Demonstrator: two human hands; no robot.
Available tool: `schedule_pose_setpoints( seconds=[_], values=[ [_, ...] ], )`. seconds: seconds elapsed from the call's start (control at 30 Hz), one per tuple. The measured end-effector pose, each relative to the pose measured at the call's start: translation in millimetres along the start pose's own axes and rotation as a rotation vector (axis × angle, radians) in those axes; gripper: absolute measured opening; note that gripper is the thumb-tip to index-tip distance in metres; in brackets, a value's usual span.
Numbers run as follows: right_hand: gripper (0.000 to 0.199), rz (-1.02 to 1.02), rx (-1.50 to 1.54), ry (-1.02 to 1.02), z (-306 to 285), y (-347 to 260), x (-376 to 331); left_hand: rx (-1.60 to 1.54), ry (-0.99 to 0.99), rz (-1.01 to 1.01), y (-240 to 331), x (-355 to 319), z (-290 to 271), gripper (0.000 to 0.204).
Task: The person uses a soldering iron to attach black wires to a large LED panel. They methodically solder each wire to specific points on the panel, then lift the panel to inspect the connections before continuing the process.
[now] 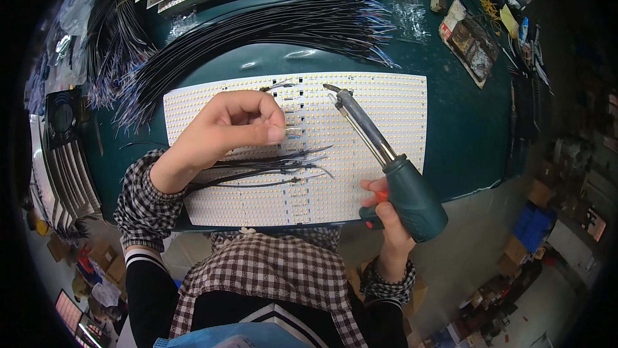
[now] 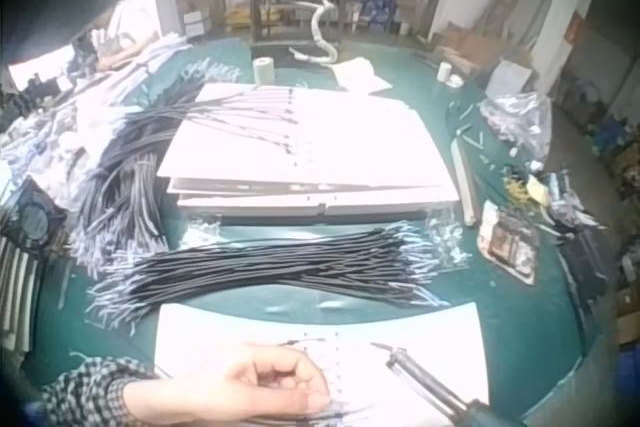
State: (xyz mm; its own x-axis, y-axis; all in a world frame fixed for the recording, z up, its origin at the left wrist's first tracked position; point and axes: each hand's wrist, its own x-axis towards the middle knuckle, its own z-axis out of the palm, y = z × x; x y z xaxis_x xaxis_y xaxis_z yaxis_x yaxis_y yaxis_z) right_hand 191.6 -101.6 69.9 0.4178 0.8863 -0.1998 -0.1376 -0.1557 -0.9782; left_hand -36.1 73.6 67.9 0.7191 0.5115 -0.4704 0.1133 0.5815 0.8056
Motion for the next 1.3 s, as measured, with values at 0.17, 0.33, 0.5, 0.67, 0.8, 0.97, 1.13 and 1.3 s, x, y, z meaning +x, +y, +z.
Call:
schedule_pose_setpoints(
  seconds=[0.17, 0.33, 0.5, 0.67, 0.8, 0.97, 1.13, 1.3],
  values=[
    [0.044, -0.028, 0.002, -0.003, 2.6, 0.3, -2.8, -0.067, -0.015, 0.007, 3.9, -1.1, 4.1, 0.011],
    [0.063, -0.031, -0.055, -0.027, -2.7, 5.8, -5.7, -0.055, -0.021, 0.023, 3.4, -2.8, 5.8, 0.011],
    [0.063, -0.054, -0.042, -0.048, -6.3, 9.3, -7.7, -0.033, -0.027, 0.039, 0.2, -3.6, 6.6, 0.012],
    [0.061, -0.067, -0.02, -0.051, -8.9, 12.1, -9.8, -0.004, -0.051, 0.064, -2.1, -4.7, 7.3, 0.013],
    [0.046, -0.068, 0.031, 0.005, -6.7, 11.1, -11.6, 0.034, -0.039, 0.099, -3.7, -6.6, 9.4, 0.012],
    [0.048, -0.077, 0.042, 0.024, -7.7, 10.8, -13.2, 0.081, -0.037, 0.14, -2.4, -9.0, 13.6, 0.011],
    [0.042, -0.077, 0.13, 0.053, -6.7, 12.4, -17.2, 0.2, 0.029, 0.185, -6.5, -13.6, 22.9, 0.009],
    [0.03, -0.108, 0.01, 0.039, 10.8, -3.8, -10.4, 0.537, 0.019, 0.356, -4.8, -22.1, 46.6, 0.005]
  ],
)
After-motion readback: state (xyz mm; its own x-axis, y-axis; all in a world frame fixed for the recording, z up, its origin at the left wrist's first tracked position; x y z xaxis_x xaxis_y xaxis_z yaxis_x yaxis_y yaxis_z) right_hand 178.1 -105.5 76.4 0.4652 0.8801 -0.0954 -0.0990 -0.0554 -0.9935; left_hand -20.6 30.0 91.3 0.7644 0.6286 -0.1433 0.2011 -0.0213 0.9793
